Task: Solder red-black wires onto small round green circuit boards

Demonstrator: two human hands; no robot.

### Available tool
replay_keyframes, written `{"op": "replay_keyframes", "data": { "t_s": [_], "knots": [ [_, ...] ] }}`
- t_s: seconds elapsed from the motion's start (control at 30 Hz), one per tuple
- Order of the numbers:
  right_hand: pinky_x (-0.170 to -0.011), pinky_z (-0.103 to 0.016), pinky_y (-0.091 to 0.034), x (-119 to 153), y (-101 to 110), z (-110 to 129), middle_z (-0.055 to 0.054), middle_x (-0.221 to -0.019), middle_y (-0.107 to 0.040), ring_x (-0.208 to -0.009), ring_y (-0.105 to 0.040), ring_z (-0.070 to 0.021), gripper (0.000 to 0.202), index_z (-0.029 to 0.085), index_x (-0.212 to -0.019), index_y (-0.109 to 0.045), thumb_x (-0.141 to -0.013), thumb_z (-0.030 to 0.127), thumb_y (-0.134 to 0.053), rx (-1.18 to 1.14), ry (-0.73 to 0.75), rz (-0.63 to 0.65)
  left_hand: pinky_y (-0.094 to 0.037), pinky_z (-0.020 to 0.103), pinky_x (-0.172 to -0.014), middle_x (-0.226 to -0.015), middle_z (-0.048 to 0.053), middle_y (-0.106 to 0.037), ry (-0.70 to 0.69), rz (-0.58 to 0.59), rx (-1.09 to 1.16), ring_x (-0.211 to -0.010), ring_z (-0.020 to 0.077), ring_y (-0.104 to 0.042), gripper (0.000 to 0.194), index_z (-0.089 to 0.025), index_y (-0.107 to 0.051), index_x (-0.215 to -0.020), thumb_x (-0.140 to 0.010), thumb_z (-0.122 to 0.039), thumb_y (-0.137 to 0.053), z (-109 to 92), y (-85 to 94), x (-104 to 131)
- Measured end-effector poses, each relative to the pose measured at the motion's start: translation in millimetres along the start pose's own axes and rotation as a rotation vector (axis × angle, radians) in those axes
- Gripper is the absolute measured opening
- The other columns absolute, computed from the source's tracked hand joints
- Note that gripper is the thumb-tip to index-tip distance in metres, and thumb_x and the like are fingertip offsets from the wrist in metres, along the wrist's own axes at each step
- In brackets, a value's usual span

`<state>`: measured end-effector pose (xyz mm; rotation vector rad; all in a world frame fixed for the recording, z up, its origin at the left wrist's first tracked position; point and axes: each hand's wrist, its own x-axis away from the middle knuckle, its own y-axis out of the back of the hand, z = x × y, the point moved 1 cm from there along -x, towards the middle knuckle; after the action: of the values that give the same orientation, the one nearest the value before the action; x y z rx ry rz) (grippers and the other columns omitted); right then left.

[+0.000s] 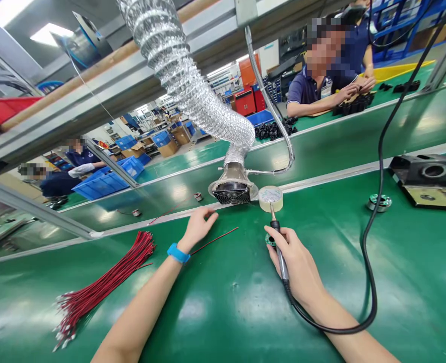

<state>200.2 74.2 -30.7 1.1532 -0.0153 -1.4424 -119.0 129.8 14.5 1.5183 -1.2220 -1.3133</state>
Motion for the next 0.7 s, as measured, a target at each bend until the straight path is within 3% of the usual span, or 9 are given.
{"op": "replay_keyframes", "data": {
  "t_s": [0.07,0.13,0.27,0.4,0.5,0.7],
  "knots": [
    [-0.070,-0.029,-0.056,0.4,-1.2,2.0,-0.008,-0.115,-0.062,-0.079,-0.069,-0.0161,0.038,0.024,-0.144,-0.058,-0.106,0.028,-0.052,-0.030,-0.005,-0.005,-0.054,0.032,-0.087,-0.106,0.005,-0.071,-0.074,0.064,0.104,-0.099,0.0213,-0.066,0.020,-0.022,-0.072,-0.107,-0.098,-0.040,-0.069,-20.2,-7.3,25.7],
    [-0.071,-0.029,-0.057,1.6,-2.1,5.1,-0.008,-0.114,-0.062,-0.079,-0.069,-0.0161,0.039,0.024,-0.143,-0.058,-0.105,0.028,-0.053,-0.057,-0.005,-0.008,-0.052,0.031,-0.082,-0.099,0.003,-0.069,-0.121,0.097,0.214,-0.093,0.0196,-0.065,0.012,-0.022,-0.071,-0.099,-0.097,-0.034,-0.072,-38.0,-13.5,43.4],
    [-0.080,-0.033,-0.059,7.7,-2.9,13.7,-0.009,-0.115,-0.060,-0.088,-0.070,-0.0186,0.041,0.025,-0.144,-0.057,-0.103,0.025,-0.055,-0.140,-0.012,0.029,-0.048,0.033,-0.083,-0.095,0.004,-0.065,-0.163,0.113,0.339,-0.091,0.0200,-0.060,0.013,-0.021,-0.064,-0.090,-0.102,-0.022,-0.060,-60.9,-17.4,62.0],
    [-0.082,-0.034,-0.061,14.9,-3.7,22.7,-0.008,-0.117,-0.060,-0.093,-0.070,-0.0195,0.045,0.027,-0.144,-0.056,-0.099,0.022,-0.058,-0.226,-0.052,0.044,-0.047,0.032,-0.079,-0.095,0.003,-0.065,-0.135,0.090,0.513,-0.085,0.0182,-0.059,0.015,-0.020,-0.060,-0.095,-0.106,-0.024,-0.050,-75.8,-12.3,82.9],
    [-0.084,-0.035,-0.061,17.4,-6.3,29.9,-0.008,-0.119,-0.060,-0.096,-0.070,-0.0204,0.047,0.029,-0.145,-0.055,-0.098,0.024,-0.061,-0.246,-0.094,0.056,-0.047,0.028,-0.073,-0.090,0.002,-0.066,-0.112,0.104,0.704,-0.077,0.0155,-0.058,0.013,-0.020,-0.064,-0.096,-0.105,-0.026,-0.055,-85.8,-7.1,97.6],
    [-0.090,-0.037,-0.061,22.9,-13.1,50.9,-0.008,-0.119,-0.058,-0.098,-0.069,-0.0205,0.048,0.028,-0.146,-0.054,-0.099,0.021,-0.059,-0.308,-0.135,0.071,-0.045,0.027,-0.068,-0.085,0.002,-0.066,-0.135,0.065,0.828,-0.074,0.0145,-0.058,0.017,-0.020,-0.075,-0.090,-0.100,-0.029,-0.065,-91.3,-2.1,101.8]
  ]
}}
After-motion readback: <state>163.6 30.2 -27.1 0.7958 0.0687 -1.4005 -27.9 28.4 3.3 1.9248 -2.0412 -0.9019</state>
